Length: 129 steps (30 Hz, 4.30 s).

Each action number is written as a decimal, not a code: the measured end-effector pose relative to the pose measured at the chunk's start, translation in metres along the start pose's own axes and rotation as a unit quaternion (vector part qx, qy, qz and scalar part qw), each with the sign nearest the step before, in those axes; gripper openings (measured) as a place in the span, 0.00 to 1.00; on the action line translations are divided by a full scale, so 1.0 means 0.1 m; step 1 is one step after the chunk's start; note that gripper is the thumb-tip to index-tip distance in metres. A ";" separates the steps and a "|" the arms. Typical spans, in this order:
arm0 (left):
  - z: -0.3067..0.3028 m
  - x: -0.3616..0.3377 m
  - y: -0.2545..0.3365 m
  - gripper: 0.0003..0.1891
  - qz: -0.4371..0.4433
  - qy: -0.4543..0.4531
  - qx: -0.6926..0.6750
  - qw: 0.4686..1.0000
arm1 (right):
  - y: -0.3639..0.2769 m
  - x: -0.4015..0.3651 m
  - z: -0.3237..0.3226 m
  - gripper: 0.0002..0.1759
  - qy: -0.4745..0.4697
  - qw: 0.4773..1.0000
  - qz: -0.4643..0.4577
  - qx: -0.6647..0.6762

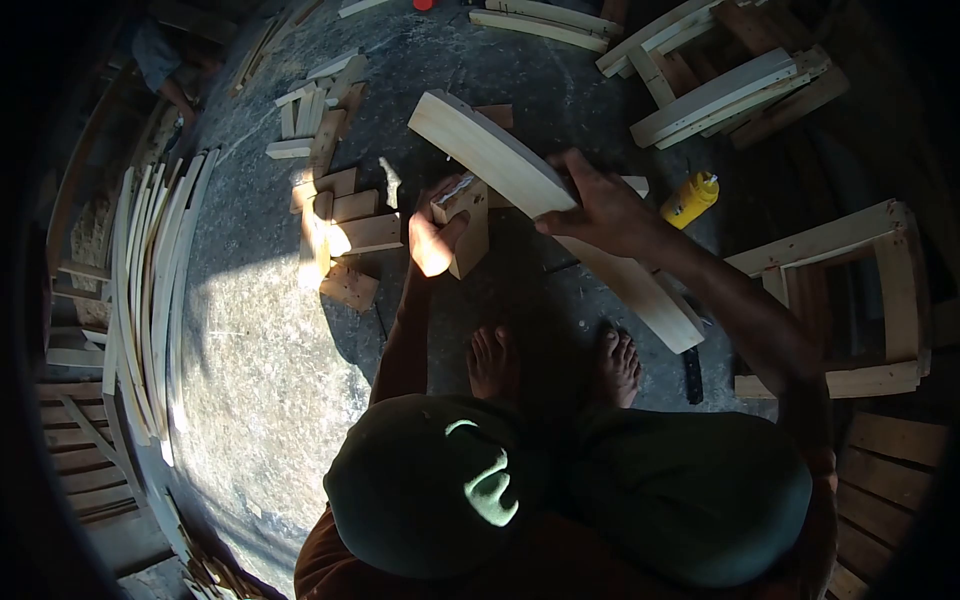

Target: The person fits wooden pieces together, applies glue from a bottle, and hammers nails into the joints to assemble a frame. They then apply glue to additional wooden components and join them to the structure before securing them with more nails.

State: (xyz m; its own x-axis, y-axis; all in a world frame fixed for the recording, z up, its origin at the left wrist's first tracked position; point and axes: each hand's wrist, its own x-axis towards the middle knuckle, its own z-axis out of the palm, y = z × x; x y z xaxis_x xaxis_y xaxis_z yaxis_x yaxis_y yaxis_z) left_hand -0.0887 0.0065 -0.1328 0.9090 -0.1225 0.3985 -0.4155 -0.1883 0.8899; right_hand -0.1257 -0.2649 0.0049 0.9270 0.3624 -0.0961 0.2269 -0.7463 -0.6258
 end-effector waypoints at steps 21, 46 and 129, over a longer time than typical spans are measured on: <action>0.35 0.15 -0.20 0.22 -0.045 0.042 -0.090 0.994 | -0.38 0.24 -0.25 0.35 0.109 0.980 -0.143 0.086; 0.52 0.31 -0.06 0.23 -0.099 -0.211 -0.188 0.954 | -1.07 1.15 -0.57 0.37 -0.133 0.987 -0.044 -0.083; 0.46 0.22 -0.22 0.19 -0.149 -0.069 -0.257 0.952 | 0.21 0.73 0.01 0.30 0.001 0.993 -0.104 -0.048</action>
State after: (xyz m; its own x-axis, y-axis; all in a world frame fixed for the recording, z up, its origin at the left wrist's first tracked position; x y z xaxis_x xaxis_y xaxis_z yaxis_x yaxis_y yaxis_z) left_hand -0.0615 -0.0365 -0.1538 0.9561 -0.2720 0.1090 -0.0350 0.2633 0.9641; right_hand -0.0532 -0.2535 -0.0166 0.8579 0.5130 0.0295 0.4408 -0.7052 -0.5553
